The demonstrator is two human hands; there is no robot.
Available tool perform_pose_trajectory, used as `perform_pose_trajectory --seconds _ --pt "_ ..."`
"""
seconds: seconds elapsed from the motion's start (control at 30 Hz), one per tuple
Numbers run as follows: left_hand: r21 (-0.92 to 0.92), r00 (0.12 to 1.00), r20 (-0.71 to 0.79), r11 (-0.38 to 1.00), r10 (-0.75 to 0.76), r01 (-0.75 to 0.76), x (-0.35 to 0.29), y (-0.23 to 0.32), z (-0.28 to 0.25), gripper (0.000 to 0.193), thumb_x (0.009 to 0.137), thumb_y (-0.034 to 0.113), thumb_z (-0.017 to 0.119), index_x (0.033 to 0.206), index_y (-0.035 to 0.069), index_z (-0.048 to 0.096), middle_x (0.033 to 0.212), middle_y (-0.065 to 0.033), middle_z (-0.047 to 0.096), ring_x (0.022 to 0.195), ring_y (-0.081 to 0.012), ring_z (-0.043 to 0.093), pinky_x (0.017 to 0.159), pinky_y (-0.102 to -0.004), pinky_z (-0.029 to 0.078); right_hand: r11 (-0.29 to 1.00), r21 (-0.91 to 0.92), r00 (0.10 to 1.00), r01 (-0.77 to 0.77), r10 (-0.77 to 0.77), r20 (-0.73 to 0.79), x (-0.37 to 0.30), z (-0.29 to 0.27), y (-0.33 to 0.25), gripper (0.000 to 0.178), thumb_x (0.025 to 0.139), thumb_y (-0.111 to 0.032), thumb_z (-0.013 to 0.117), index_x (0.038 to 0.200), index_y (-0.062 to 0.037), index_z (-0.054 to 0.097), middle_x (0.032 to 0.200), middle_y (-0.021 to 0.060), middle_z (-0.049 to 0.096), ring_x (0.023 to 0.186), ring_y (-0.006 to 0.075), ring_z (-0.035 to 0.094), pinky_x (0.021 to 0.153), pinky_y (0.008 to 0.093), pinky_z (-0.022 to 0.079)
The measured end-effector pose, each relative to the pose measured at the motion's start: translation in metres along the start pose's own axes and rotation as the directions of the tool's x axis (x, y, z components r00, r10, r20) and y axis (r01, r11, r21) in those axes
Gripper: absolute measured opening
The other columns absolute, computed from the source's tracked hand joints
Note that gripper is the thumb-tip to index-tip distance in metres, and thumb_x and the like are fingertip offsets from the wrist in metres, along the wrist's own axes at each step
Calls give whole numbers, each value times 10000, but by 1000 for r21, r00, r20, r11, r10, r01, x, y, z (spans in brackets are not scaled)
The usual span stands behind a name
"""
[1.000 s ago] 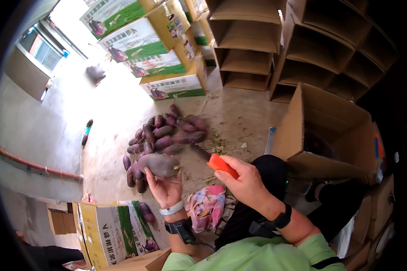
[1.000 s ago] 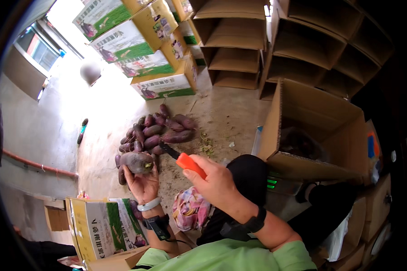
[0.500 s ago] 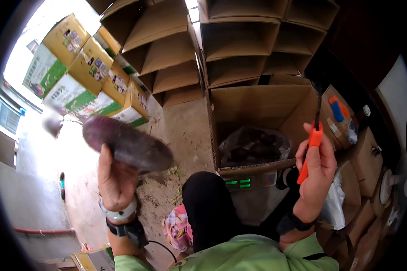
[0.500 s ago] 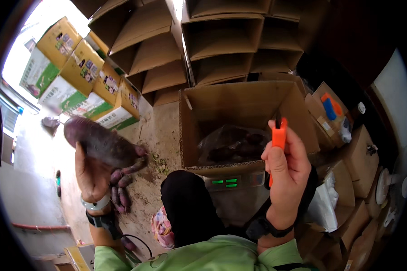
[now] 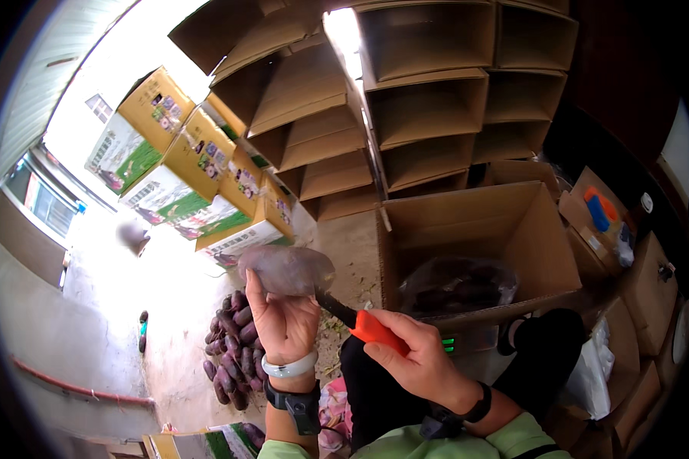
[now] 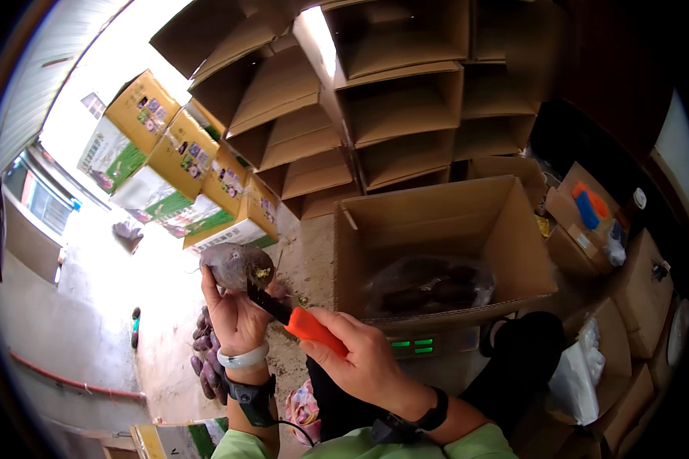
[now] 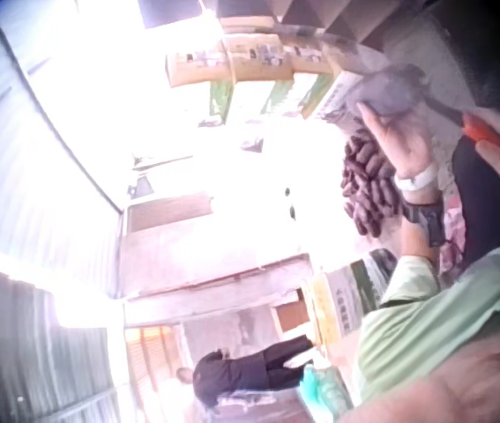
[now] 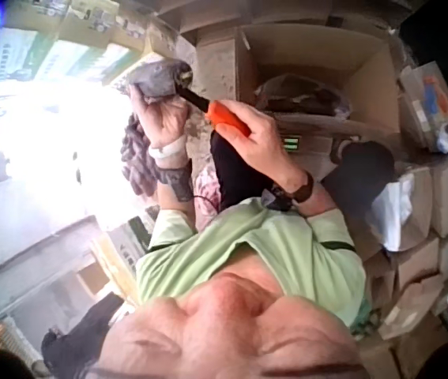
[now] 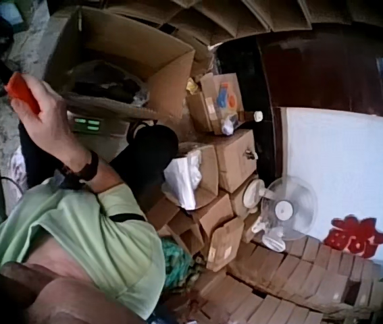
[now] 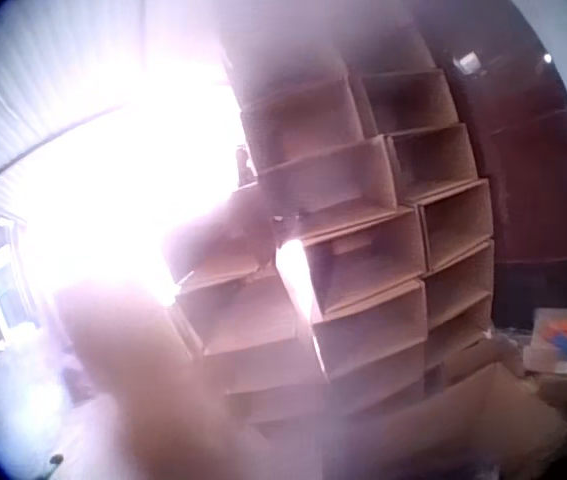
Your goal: The person picks up purple sweet potatoes from a pile on the floor, trims their ends with a utility knife, and places them into a cardboard box lined with plastic. The person repeats this process for multiple sweet potatoes.
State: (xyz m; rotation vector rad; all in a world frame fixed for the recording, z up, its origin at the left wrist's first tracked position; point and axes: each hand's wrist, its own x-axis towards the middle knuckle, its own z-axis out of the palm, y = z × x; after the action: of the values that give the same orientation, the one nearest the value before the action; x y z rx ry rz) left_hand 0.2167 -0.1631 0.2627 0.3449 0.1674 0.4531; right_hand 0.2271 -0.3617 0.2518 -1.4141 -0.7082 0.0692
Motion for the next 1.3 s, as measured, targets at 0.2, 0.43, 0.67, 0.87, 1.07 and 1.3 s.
perform_pose_trajectory --seconds 0.2,0.43,0.67,0.87,1.07,1.3 --pt "13 1000 12 1000 -23 23 -24 27 -10 386 867 408 546 1138 134 539 1168 -70 566 1072 -268 530 809 -474 470 998 40 998 -41 39 43 2 30 2 380 814 -184 663 1113 22 549 941 161 621 816 242 621 721 302 478" --pt "-100 1000 21 995 -5 8 -32 49 -33 399 864 406 548 1155 134 531 1174 -81 560 1084 -276 527 849 -501 459 1000 -13 996 21 -20 87 6 60 14 379 816 -185 660 1123 11 552 957 156 625 823 226 624 717 297 480" --pt "127 962 -57 957 268 -259 -32 88 -46 493 863 428 533 1190 61 494 1161 -120 566 1057 -313 542 885 -534 442 984 -19 982 -177 178 60 5 49 17 397 834 -149 644 1164 33 521 961 110 637 879 110 574 760 254 459" --pt "422 962 246 881 115 -213 -39 87 -12 561 893 370 506 1324 50 342 1304 -185 433 1209 -322 418 1040 -481 307 993 50 989 -104 98 111 -8 -15 -25 440 804 -120 675 1188 19 512 1066 140 610 932 156 594 791 286 469" --pt "760 892 380 632 -246 -150 7 0 76 862 606 203 780 1301 4 311 1190 -169 499 1150 -360 476 967 -474 407 951 -272 599 -146 -134 -790 -17 -135 -20 317 907 -158 520 1187 -9 510 765 12 560 595 17 428 509 148 322" --pt "891 332 329 174 -884 -420 82 -153 86 774 586 67 768 1253 78 376 1161 -90 484 1101 -209 474 935 -322 401 921 -231 391 -315 -96 -915 -28 -209 16 315 902 -184 544 1166 -13 539 724 -6 518 584 23 397 512 154 299"
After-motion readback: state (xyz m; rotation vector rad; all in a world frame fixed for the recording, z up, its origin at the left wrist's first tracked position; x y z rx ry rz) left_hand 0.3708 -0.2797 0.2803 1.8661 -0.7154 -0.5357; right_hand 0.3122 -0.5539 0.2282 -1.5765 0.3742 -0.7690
